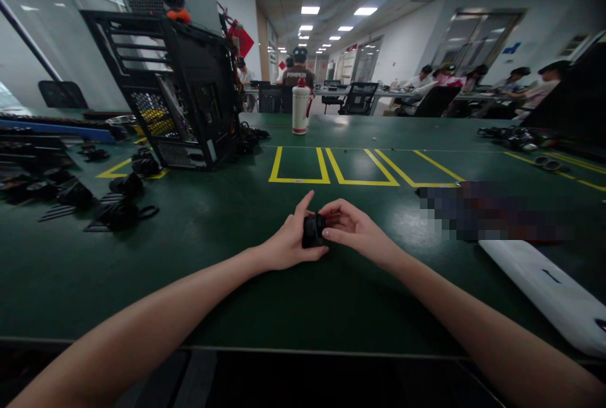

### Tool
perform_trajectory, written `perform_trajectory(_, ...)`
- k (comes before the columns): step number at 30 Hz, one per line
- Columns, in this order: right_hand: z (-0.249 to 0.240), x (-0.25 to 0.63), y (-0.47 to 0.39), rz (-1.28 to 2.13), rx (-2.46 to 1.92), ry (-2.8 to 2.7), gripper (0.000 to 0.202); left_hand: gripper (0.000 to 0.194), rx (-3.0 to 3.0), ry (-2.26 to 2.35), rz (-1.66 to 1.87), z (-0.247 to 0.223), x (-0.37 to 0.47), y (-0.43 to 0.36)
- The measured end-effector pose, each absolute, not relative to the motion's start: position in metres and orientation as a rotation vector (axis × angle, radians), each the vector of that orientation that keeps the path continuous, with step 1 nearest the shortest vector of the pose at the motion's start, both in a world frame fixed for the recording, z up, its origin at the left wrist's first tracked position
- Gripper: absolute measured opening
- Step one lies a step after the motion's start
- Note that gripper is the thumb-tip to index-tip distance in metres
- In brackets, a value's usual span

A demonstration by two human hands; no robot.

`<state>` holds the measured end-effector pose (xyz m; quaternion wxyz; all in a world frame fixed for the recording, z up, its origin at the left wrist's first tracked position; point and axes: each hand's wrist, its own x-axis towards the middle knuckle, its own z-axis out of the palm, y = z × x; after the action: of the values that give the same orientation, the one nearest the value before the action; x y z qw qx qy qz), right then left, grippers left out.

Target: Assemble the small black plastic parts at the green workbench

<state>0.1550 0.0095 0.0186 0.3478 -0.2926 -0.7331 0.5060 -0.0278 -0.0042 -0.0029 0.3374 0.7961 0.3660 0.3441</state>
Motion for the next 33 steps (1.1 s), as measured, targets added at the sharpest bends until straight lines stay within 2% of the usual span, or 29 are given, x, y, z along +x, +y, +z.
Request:
perform_trajectory(7,0.017,0.1526,0.0101,1.304,-0.921,-1.896,0.027,0.096,2.048,0.959,0.909,-0.0011,-0.0286,-0.0054)
perform_trajectory(13,0.0223,0.1558,0.0061,1.25,-0.815,-1.98,0.031,0.097,2.091,0.957,0.902,-0.0008,-0.0287,-0.006)
perform_trajectory(17,0.0217,0.1538,0.0054,1.206,-0.798,-1.952,0.023,0.097,2.144,0.965,0.896,-0.0004,-0.0279,-0.006)
perform_trajectory(23,0.0225,0.152,0.0047,1.246,-0.931,-1.93,0.025,0.095,2.152,0.977,0.909,-0.0007,-0.0282,-0.0064)
perform_trajectory(27,0.0243,0.1542,0.0029,1.27,-0.868,-1.975,0.022,0.095,2.151,0.962,0.913,-0.0019,-0.0286,-0.0063)
perform_trajectory(33,0.0225,0.1572,0.0016,1.027,-0.808,-2.083,0.028,0.093,2.194,0.963,0.897,-0.0001,-0.0284,-0.0065)
